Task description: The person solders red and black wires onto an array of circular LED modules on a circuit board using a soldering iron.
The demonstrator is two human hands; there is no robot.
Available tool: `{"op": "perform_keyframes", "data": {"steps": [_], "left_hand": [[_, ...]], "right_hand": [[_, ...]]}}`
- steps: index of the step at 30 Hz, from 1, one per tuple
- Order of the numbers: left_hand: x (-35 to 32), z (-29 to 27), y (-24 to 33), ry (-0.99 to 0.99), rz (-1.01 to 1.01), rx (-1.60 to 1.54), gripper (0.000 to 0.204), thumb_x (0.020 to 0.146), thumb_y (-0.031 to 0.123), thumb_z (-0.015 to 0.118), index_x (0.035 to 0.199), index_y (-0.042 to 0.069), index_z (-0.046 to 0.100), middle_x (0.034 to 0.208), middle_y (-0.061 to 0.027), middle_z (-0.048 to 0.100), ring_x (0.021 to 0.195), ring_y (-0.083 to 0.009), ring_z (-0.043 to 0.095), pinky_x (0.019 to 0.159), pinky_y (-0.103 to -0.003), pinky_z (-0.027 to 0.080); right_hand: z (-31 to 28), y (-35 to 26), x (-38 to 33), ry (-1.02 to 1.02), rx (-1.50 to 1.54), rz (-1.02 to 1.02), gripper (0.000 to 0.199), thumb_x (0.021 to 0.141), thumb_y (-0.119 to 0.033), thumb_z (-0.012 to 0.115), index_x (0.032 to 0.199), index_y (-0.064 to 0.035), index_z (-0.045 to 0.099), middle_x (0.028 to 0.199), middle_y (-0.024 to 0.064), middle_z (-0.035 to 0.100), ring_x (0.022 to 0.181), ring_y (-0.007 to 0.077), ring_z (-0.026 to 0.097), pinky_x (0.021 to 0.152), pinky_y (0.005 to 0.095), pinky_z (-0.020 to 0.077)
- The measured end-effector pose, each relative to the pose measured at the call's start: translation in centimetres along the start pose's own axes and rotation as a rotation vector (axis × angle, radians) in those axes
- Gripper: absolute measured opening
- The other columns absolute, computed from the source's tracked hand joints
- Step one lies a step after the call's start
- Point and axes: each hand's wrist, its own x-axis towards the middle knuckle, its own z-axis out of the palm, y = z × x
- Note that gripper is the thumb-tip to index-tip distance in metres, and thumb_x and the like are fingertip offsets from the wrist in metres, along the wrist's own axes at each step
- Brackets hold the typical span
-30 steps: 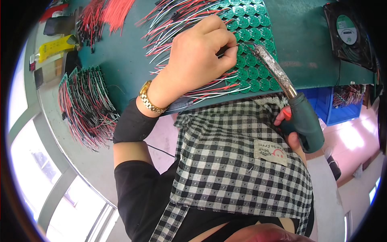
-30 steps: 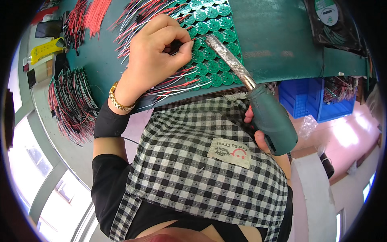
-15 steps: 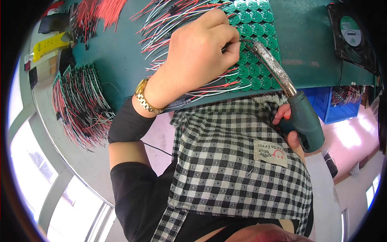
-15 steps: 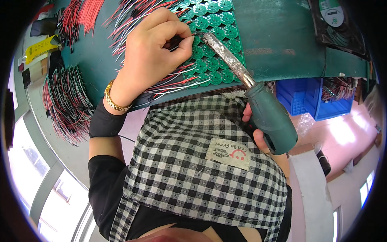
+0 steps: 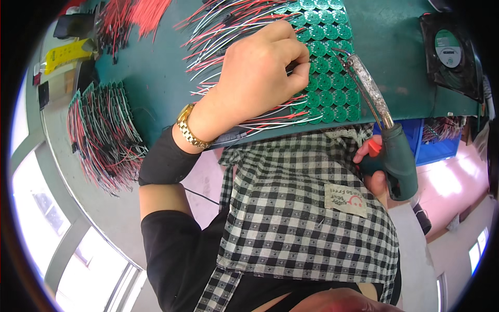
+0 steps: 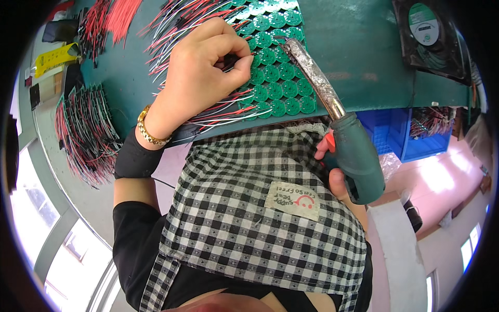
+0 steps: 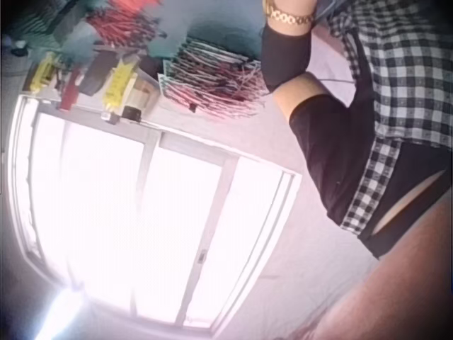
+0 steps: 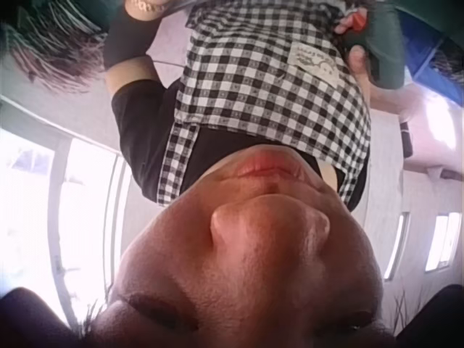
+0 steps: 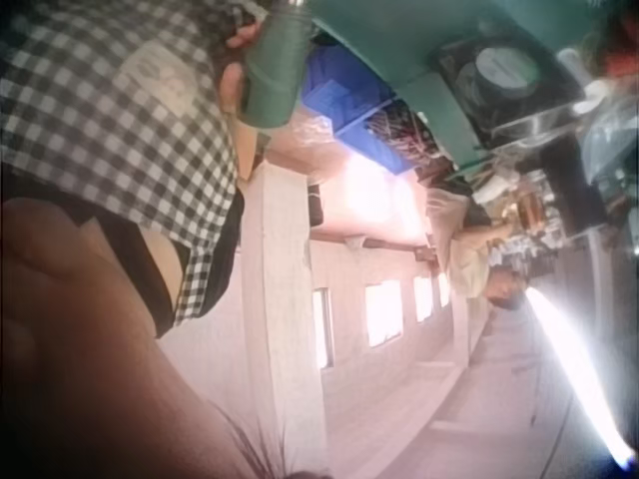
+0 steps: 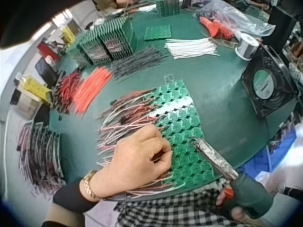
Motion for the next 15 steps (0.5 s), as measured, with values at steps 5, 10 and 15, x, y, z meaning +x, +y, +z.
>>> {"op": "perform_keyframes", "data": {"steps": [5,10,15], "left_hand": [[0.1,-0.4,0.1,0.003,0.104,0.127,0.009,0.066,0.007,0.067,0.07,0.007,0.059,0.07,-0.0045,0.053,0.058,-0.0201,0.055,0.049,-0.031,0.045],[0.5,-4.6,-2.3,0.004,0.151,0.221,0.01,0.067,0.012,0.068,0.068,0.007,0.059,0.073,-0.0062,0.054,0.06,-0.0255,0.056,0.051,-0.034,0.045],[2.3,-12.8,-13.2,0.561,-0.375,0.791,0.018,0.074,0.023,0.065,0.078,0.005,0.066,0.09,-0.0153,0.059,0.082,-0.0321,0.058,0.07,-0.041,0.048]], "right_hand": [[-0.4,-0.2,-0.4,0.004,-0.106,0.054,0.066,0.083,-0.049,0.058,0.117,0.0066,0.044,0.092,0.0114,0.054,0.074,0.0149,0.056,0.064,0.0271,0.0463],[0.4,2.7,-1.0,0.095,0.236,-0.151,0.069,0.084,-0.039,0.061,0.129,0.006,0.034,0.098,0.0129,0.051,0.078,0.0169,0.052,0.072,0.0279,0.0439],[-0.9,3.5,-1.2,-0.02,0.221,-0.089,0.064,0.085,-0.036,0.06,0.128,0.0039,0.034,0.099,0.0122,0.049,0.083,0.0167,0.051,0.074,0.0286,0.0428]]}}
